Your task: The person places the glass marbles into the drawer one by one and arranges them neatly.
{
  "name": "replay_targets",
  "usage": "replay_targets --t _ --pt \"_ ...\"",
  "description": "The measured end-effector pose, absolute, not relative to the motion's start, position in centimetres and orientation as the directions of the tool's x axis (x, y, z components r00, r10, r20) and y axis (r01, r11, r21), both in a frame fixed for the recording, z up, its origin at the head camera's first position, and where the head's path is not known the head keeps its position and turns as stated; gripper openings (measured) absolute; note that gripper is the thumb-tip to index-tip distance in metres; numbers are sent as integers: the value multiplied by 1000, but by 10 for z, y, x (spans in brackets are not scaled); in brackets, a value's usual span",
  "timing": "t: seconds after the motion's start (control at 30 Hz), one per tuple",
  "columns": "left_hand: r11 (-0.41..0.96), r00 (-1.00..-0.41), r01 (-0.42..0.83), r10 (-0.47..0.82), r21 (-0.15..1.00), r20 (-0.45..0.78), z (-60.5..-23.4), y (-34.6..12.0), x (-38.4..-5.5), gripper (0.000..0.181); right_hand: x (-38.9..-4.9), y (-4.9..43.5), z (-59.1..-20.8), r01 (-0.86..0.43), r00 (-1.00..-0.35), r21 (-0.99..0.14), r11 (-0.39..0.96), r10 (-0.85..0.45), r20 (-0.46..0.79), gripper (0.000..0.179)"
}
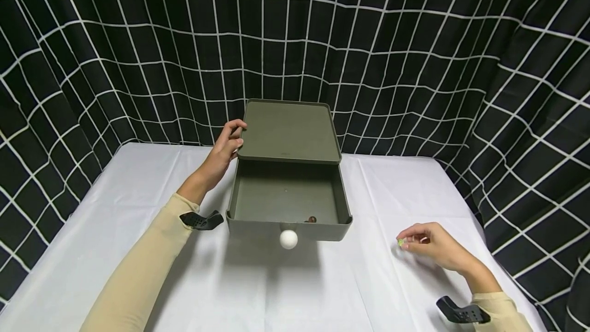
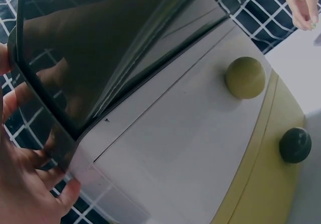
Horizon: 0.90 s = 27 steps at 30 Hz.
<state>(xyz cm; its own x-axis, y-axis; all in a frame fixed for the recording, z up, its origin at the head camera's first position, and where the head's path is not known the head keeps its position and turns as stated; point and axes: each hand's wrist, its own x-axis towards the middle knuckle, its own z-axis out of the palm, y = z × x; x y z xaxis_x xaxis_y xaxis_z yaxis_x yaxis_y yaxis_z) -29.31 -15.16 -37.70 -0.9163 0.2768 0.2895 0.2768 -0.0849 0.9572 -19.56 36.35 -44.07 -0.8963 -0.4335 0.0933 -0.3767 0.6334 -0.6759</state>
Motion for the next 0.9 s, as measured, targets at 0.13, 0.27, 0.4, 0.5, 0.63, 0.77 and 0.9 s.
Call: replay_targets --t 0.13,0.27,0.4,0.5,0.63,0.77,0.9 --pt "-82 -917 282 269 956 294 -376 -151 -294 39 -200 358 -437 -387 -897 -681 622 -425 122 15" --pt "-81 -918 281 268 956 292 -376 -151 -293 40 -203 352 -435 -404 -894 -687 604 -420 157 15" --pt "-84 -916 282 271 956 294 -375 -150 -293 42 -205 347 -431 -425 -889 -689 587 -413 197 14" --pt "-85 -917 281 271 956 294 -376 -150 -293 43 -206 343 -428 -434 -888 -686 585 -408 214 13" --pt "-90 -917 279 270 956 293 -377 -150 -293 44 -205 334 -421 -446 -883 -679 583 -410 228 11" --pt "-95 -917 282 267 955 297 -378 -151 -293 43 -206 327 -415 -471 -871 -671 573 -423 251 11" --pt "-93 -916 290 261 952 305 -377 -151 -294 44 -208 321 -410 -486 -863 -668 564 -432 263 11"
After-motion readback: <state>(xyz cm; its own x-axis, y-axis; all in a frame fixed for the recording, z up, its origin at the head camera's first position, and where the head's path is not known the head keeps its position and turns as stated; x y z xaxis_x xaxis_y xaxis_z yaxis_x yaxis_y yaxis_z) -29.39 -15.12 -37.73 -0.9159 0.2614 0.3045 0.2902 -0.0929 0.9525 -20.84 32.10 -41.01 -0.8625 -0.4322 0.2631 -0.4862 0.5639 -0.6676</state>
